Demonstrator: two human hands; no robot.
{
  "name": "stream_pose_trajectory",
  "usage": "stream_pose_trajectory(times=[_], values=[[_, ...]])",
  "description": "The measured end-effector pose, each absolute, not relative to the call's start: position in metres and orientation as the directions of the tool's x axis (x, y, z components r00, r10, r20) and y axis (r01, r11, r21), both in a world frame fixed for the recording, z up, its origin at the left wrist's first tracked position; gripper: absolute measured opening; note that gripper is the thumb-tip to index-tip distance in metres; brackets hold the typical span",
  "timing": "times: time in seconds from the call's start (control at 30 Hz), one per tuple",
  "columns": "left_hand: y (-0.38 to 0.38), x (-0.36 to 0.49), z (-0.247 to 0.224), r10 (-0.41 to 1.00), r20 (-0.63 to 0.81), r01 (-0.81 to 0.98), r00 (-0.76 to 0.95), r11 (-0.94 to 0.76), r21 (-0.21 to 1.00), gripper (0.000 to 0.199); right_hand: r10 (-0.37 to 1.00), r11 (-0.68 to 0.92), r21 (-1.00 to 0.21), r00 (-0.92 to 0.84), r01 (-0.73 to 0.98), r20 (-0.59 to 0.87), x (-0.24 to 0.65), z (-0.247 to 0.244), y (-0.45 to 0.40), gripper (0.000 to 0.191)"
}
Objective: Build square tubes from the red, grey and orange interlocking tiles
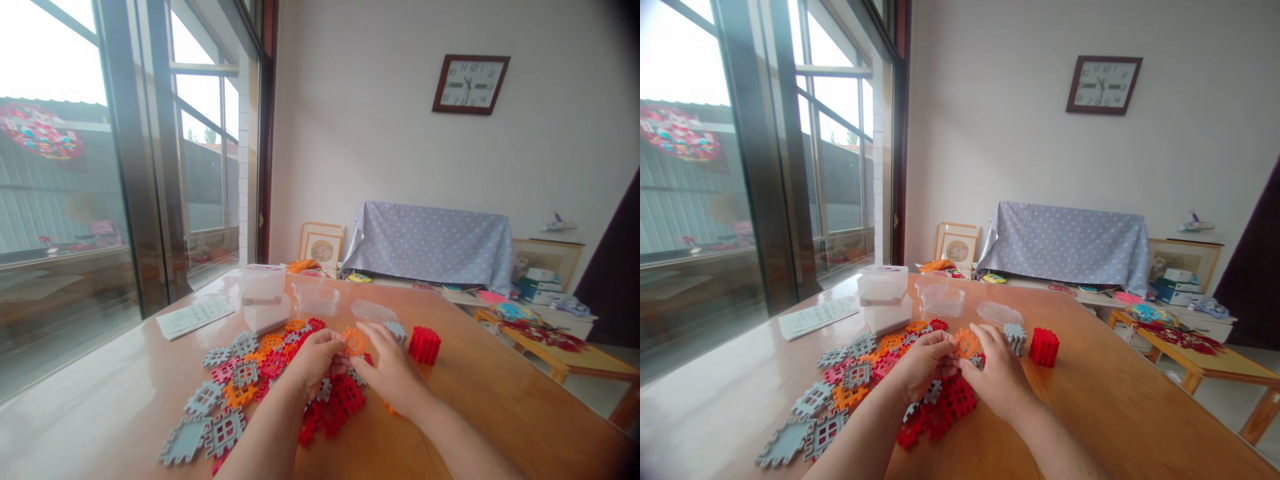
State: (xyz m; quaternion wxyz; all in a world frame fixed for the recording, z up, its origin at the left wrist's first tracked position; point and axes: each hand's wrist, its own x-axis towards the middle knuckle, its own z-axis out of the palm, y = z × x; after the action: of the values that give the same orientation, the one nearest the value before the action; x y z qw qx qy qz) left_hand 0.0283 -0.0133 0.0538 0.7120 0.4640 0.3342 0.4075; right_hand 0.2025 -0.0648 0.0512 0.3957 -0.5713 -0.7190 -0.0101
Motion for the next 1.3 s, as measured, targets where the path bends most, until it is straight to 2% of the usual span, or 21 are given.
stream_pose_trajectory(times=[0.13, 0.23, 0.47, 0.57, 0.87, 1.03, 1.17, 1.3], values=[[-0.018, 0.029, 0.057, 0.862, -0.088, -0.261, 0.5, 0.248, 0.933, 0.037, 0.812, 0.323, -0.404, -0.032, 0.856, 0.582, 0.203, 0.054, -0.066, 0.059], [-0.02, 0.027, 0.06, 0.844, -0.08, -0.239, 0.53, 0.239, 0.941, 0.04, 0.842, 0.33, -0.424, -0.061, 0.843, 0.535, 0.22, 0.058, -0.067, 0.056], [-0.01, 0.022, 0.058, 0.926, -0.053, -0.219, 0.373, 0.144, 0.965, 0.04, 0.971, 0.223, -0.543, -0.136, 0.809, 0.197, 0.287, 0.054, -0.085, 0.056], [-0.008, 0.021, 0.056, 0.929, -0.038, -0.226, 0.367, 0.129, 0.966, 0.038, 0.98, 0.199, -0.566, -0.151, 0.8, 0.131, 0.301, 0.044, -0.095, 0.056], [-0.008, 0.02, 0.062, 0.929, -0.055, -0.184, 0.367, 0.131, 0.974, 0.042, 0.973, 0.22, -0.519, -0.222, 0.826, 0.059, 0.299, 0.04, -0.103, 0.053], [-0.007, 0.018, 0.062, 0.925, -0.048, -0.165, 0.377, 0.118, 0.979, 0.043, 0.97, 0.222, -0.537, -0.243, 0.814, 0.033, 0.301, 0.04, -0.103, 0.055], [-0.002, 0.015, 0.059, 0.94, -0.014, -0.195, 0.34, 0.085, 0.977, 0.04, 0.98, 0.196, -0.588, -0.173, 0.785, 0.096, 0.302, 0.038, -0.103, 0.061], [0.005, 0.012, 0.054, 0.973, 0.055, -0.075, 0.223, -0.039, 0.996, 0.026, 0.975, 0.204, -0.596, -0.103, 0.777, 0.199, 0.295, 0.038, -0.091, 0.049]])
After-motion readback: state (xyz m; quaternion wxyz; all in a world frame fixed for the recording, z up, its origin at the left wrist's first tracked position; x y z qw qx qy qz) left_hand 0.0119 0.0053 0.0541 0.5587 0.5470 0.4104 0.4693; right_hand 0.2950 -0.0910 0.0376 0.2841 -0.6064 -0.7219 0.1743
